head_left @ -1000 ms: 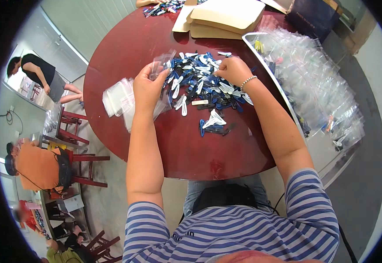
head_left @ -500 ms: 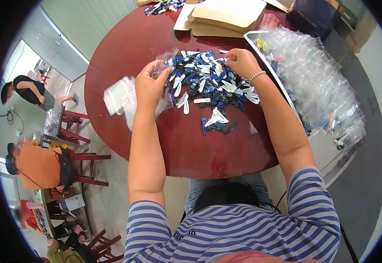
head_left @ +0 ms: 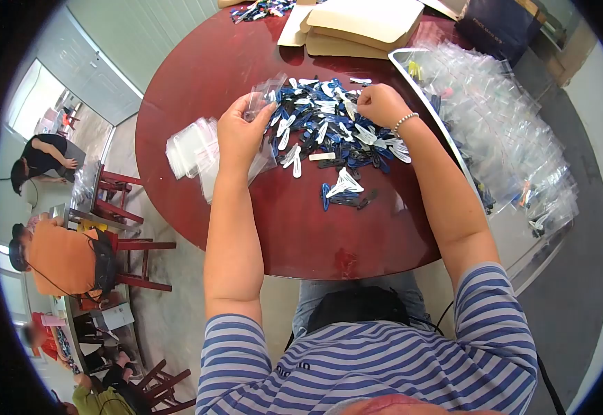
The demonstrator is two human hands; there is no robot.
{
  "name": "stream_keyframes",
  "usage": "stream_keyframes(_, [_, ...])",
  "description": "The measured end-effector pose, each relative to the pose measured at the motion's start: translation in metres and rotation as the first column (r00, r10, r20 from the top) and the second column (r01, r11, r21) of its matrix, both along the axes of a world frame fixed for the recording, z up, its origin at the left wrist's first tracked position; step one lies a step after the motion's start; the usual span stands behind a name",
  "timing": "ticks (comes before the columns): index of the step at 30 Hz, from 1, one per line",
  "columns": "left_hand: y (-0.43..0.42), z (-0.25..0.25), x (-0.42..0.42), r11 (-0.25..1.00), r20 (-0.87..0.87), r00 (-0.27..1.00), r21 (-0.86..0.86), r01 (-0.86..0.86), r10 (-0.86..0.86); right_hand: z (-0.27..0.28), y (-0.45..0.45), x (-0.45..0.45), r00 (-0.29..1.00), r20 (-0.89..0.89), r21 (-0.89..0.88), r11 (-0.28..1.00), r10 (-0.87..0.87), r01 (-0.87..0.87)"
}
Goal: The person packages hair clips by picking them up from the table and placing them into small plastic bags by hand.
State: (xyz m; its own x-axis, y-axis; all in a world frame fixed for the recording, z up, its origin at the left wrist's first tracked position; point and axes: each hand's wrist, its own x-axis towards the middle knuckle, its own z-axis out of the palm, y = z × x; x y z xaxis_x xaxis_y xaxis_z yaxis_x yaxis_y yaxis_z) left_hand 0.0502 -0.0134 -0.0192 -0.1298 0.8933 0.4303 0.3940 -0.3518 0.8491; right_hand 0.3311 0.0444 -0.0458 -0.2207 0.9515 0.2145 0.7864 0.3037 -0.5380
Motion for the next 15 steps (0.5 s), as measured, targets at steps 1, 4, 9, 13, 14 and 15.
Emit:
stream_keyframes(1, [0.000,0.000,0.000,1.000,0.001,1.000,-0.004,0.000,0.000,0.000,0.001,0.002,1.000,0.000,0.001,1.000,0.000,0.000])
stream_keyframes(4, [0.001,-0.001,-0.001,1.000,0.029,1.000,0.003,0.012,-0.013,0.009,-0.002,0.004,0.993,-0.108,0.100,0.993,-0.055,0.066])
stream_keyframes(9, [0.002,-0.001,-0.001,1.000,0.003,1.000,0.014,0.023,-0.023,0.007,-0.002,-0.005,0.975,-0.222,0.095,0.995,0.005,0.017])
stream_keyframes(13, [-0.003,0.004,0.004,0.999,0.095,0.995,-0.032,0.043,-0.040,0.002,-0.007,-0.022,0.954,-0.248,0.214,0.970,0.171,-0.118])
stream_keyframes(14, [-0.004,0.004,0.005,0.999,0.096,0.995,-0.031,0.037,-0.034,0.001,-0.007,-0.026,0.937,-0.263,0.224,0.959,0.230,-0.172])
stream_keyframes(15, [-0.004,0.003,0.005,0.998,0.093,0.995,-0.040,0.046,-0.042,0.000,-0.009,-0.032,0.936,-0.261,0.226,0.958,0.236,-0.179])
